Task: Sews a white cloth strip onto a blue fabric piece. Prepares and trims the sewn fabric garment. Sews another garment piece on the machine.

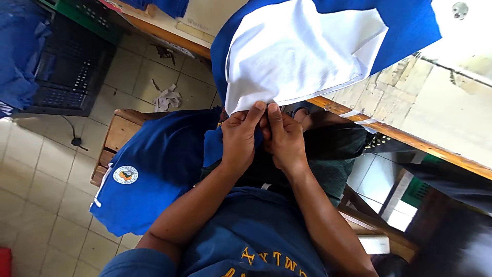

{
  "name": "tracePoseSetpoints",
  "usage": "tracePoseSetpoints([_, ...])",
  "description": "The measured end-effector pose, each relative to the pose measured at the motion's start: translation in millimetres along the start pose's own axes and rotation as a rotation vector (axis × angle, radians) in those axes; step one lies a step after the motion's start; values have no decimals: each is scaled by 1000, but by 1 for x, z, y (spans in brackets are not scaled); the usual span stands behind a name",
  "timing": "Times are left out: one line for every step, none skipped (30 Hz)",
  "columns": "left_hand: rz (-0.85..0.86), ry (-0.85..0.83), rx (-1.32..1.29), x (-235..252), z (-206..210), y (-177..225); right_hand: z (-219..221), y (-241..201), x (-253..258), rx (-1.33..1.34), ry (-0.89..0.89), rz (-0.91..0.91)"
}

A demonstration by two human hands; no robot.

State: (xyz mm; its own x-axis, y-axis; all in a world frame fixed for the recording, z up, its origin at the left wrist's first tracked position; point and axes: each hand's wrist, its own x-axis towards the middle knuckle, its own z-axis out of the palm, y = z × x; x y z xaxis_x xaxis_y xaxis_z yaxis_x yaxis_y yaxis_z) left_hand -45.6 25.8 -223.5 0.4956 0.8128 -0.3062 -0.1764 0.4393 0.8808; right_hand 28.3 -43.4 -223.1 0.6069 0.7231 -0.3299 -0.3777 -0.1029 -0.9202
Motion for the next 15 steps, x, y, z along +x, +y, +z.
tracePoseSetpoints([6,3,13,1,-1,0,1,0,1,-20,3,-2])
tracePoseSetpoints([8,10,28,1,-1,0,0,1,2,-37,3,-2])
tracePoseSetpoints([7,18,41,1,-1,-1,0,1,2,-45,1,-2])
tracePoseSetpoints([8,19,48,1,0,0,-2,0,1,-52,-5,-2])
tracePoseSetpoints([6,17,48,2,0,0,-6,-3,-2,-71,-18,-7])
tracePoseSetpoints([0,17,41,1,0,1,-11,-7,-8,-117,-32,-21])
tracePoseSetpoints([-11,18,37,0,0,3,-19,-13,-15,-186,-38,-73])
tracePoseSetpoints([-22,19,31,1,-1,5,-29,-21,-22,-284,-34,-167])
tracePoseSetpoints([-29,24,16,2,-2,6,-41,-31,-27,-401,-19,-290])
tracePoseSetpoints([-32,25,-12,2,-3,6,-55,-44,-30,-525,4,-417])
tracePoseSetpoints([-30,25,-54,3,-4,6,-68,-58,-30,-656,44,-525])
tracePoseSetpoints([-30,11,-93,4,-5,6,-80,-71,-26,-807,107,-604])
tracePoseSetpoints([-39,-17,-129,4,-5,5,-92,-82,-19,-957,154,-657])
tracePoseSetpoints([-55,-65,-167,4,-4,5,-104,-89,-10,-1083,186,-688])
tracePoseSetpoints([-79,-119,-197,5,-2,3,-115,-92,-1,-1180,203,-703])
